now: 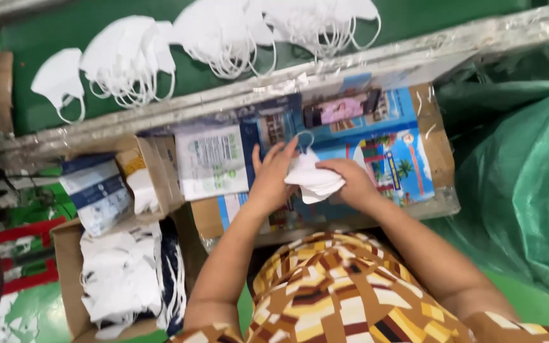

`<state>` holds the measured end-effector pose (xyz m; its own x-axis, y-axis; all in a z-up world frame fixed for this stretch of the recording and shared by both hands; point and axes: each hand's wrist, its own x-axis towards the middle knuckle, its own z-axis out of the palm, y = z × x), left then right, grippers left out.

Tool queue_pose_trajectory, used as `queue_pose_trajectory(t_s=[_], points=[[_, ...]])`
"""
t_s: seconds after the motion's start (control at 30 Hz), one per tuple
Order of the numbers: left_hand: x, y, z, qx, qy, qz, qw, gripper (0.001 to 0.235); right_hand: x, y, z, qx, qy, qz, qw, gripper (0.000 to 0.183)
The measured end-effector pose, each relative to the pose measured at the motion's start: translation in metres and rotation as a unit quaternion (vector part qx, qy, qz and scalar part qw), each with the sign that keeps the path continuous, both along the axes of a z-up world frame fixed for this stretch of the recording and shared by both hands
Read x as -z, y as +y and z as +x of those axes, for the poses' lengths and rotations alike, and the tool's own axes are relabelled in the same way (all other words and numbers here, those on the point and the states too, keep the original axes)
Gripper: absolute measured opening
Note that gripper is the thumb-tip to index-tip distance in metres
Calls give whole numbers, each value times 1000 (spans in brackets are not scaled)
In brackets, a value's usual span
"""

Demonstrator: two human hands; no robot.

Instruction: The person places face masks into individual plastic pouches and seals the pouches by hand.

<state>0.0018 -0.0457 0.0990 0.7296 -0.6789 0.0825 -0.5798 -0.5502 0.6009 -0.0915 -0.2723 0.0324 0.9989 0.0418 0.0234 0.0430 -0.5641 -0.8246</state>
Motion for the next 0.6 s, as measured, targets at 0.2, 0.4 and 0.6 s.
queue_pose_trajectory(t_s=[0.2,0.4,0.6], points=[[-5,-11,-12,65,-5,-73,995,94,17,12,-3,8,22,118,993,50],[19,-8,-7,-14,-78,18,997,84,17,3,-3,14,-37,103,994,60],[38,-15,-31,24,-127,-79,988,84,21,18,-20,41,-39,120,991,38]])
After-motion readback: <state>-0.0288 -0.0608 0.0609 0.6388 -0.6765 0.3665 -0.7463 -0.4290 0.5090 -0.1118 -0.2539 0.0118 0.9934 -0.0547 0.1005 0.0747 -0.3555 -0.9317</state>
